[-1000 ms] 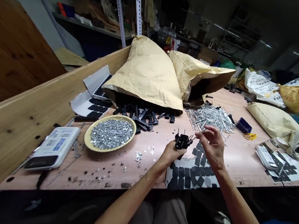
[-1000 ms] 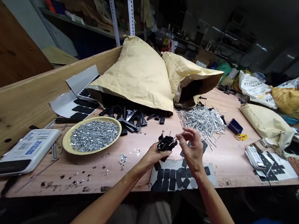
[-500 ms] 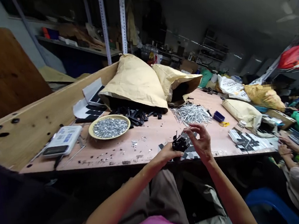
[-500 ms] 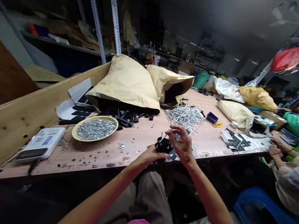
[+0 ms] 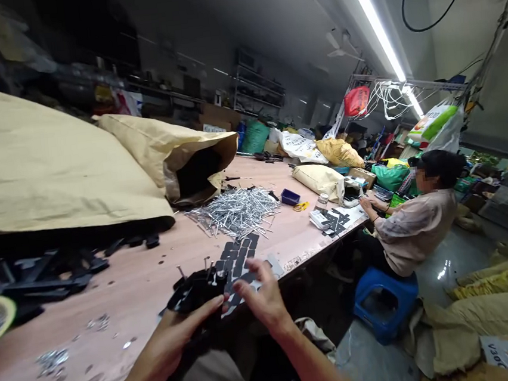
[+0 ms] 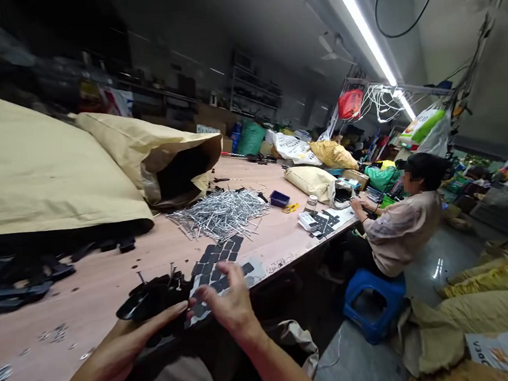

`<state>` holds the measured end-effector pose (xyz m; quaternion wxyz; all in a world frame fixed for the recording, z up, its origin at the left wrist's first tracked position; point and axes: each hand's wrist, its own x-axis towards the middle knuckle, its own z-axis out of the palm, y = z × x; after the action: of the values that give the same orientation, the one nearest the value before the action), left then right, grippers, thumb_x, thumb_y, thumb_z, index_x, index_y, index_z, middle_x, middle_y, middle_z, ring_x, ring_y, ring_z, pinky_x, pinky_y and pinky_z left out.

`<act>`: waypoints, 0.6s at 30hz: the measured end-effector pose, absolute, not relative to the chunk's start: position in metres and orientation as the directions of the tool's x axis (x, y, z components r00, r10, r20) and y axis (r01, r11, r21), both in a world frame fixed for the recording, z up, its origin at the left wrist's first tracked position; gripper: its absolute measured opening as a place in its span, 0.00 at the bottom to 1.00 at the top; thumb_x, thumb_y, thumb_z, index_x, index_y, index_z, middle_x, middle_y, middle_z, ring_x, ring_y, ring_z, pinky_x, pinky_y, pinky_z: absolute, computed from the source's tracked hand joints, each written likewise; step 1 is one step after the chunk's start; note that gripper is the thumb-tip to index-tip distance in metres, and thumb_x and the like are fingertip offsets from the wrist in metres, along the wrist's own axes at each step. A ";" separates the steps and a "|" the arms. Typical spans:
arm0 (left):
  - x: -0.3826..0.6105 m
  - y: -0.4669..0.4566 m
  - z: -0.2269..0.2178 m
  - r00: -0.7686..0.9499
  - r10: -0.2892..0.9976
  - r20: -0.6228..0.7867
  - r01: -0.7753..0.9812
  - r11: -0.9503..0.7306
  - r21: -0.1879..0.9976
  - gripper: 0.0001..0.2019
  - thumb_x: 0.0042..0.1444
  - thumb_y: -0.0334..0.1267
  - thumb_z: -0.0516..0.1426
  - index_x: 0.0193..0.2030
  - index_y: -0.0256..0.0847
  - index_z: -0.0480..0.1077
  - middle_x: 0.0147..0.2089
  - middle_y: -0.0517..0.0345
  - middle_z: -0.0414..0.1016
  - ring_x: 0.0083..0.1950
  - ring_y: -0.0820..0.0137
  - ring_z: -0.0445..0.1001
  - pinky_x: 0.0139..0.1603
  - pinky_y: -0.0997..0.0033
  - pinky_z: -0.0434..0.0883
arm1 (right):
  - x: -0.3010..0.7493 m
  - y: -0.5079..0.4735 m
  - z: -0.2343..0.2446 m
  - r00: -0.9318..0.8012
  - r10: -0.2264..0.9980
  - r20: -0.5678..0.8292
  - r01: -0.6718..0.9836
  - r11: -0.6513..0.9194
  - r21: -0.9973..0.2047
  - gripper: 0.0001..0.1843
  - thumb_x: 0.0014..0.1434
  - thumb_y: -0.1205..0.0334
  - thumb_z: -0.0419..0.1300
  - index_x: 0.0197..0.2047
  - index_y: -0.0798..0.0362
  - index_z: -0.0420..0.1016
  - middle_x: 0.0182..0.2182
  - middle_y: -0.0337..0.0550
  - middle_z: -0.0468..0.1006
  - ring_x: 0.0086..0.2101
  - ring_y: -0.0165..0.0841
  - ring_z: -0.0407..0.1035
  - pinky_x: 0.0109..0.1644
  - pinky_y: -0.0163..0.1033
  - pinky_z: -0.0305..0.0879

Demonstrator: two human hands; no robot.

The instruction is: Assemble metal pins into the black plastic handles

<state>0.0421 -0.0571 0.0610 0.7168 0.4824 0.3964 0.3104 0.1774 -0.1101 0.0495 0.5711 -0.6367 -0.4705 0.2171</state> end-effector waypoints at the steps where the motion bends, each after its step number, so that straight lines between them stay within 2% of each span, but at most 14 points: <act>1: 0.044 -0.055 0.059 0.474 0.844 -0.251 -0.057 0.314 0.948 0.24 0.25 0.51 0.68 0.29 0.39 0.74 0.30 0.54 0.79 0.39 0.56 0.77 0.38 0.64 0.74 | 0.175 -0.107 0.039 0.421 0.900 0.115 0.207 0.028 -0.978 0.36 0.42 0.36 0.63 0.48 0.53 0.72 0.45 0.50 0.74 0.49 0.44 0.67 0.53 0.48 0.63; 3: 0.051 -0.049 0.051 0.458 0.867 -0.197 -0.028 0.236 0.971 0.25 0.24 0.55 0.67 0.27 0.39 0.73 0.28 0.53 0.79 0.39 0.54 0.77 0.38 0.64 0.75 | 0.170 -0.096 0.021 0.255 0.963 -0.086 -0.084 -0.066 -0.994 0.40 0.36 0.30 0.62 0.42 0.55 0.73 0.36 0.47 0.76 0.41 0.42 0.72 0.44 0.45 0.68; 5: 0.059 -0.041 0.040 0.464 0.873 -0.152 -0.008 0.176 0.984 0.26 0.26 0.59 0.65 0.27 0.38 0.73 0.26 0.52 0.78 0.37 0.54 0.77 0.34 0.64 0.75 | 0.164 -0.081 0.013 0.163 0.976 -0.142 -0.293 -0.089 -0.952 0.39 0.32 0.30 0.63 0.37 0.55 0.73 0.29 0.44 0.76 0.34 0.41 0.73 0.36 0.41 0.69; 7: 0.066 -0.030 0.031 0.484 0.863 -0.147 -0.003 0.169 0.986 0.29 0.28 0.61 0.63 0.29 0.37 0.73 0.26 0.52 0.77 0.33 0.55 0.77 0.29 0.65 0.74 | 0.161 -0.068 0.014 0.172 0.974 -0.145 -0.400 -0.065 -0.914 0.37 0.31 0.33 0.67 0.36 0.54 0.72 0.26 0.42 0.76 0.31 0.39 0.73 0.30 0.39 0.68; 10: 0.069 -0.011 0.028 0.551 0.821 -0.153 0.041 0.156 0.987 0.29 0.27 0.61 0.64 0.29 0.37 0.71 0.22 0.55 0.74 0.27 0.59 0.74 0.22 0.67 0.71 | 0.161 -0.053 0.025 0.205 0.974 -0.100 -0.447 0.002 -0.894 0.35 0.29 0.37 0.70 0.36 0.54 0.72 0.25 0.42 0.77 0.30 0.39 0.73 0.29 0.38 0.68; 12: 0.067 0.000 0.031 0.595 0.792 -0.137 0.055 0.130 0.990 0.27 0.26 0.59 0.64 0.28 0.37 0.70 0.20 0.57 0.71 0.26 0.60 0.73 0.21 0.69 0.71 | 0.161 -0.046 0.029 0.231 0.970 -0.077 -0.458 0.038 -0.888 0.35 0.29 0.38 0.70 0.35 0.54 0.72 0.25 0.42 0.77 0.31 0.39 0.74 0.31 0.39 0.69; 16: 0.060 0.008 0.045 0.601 0.793 -0.102 0.053 0.088 0.995 0.24 0.30 0.53 0.64 0.30 0.37 0.70 0.26 0.54 0.73 0.31 0.58 0.75 0.23 0.70 0.72 | 0.159 -0.031 0.024 0.290 0.952 -0.093 -0.484 0.063 -0.873 0.34 0.29 0.39 0.70 0.35 0.53 0.71 0.26 0.41 0.76 0.29 0.37 0.73 0.28 0.37 0.66; 18: 0.058 0.008 0.051 0.527 0.844 -0.098 0.103 0.051 0.993 0.23 0.29 0.52 0.63 0.31 0.38 0.68 0.29 0.53 0.72 0.32 0.56 0.75 0.19 0.70 0.71 | 0.157 -0.024 0.019 0.336 0.937 -0.099 -0.469 0.075 -0.880 0.33 0.30 0.41 0.70 0.35 0.53 0.70 0.23 0.38 0.74 0.25 0.33 0.70 0.24 0.34 0.63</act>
<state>0.0579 0.0081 0.0509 0.6161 0.6197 0.3819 0.3009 0.1572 -0.0241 0.0193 0.6847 -0.4464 -0.2621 0.5131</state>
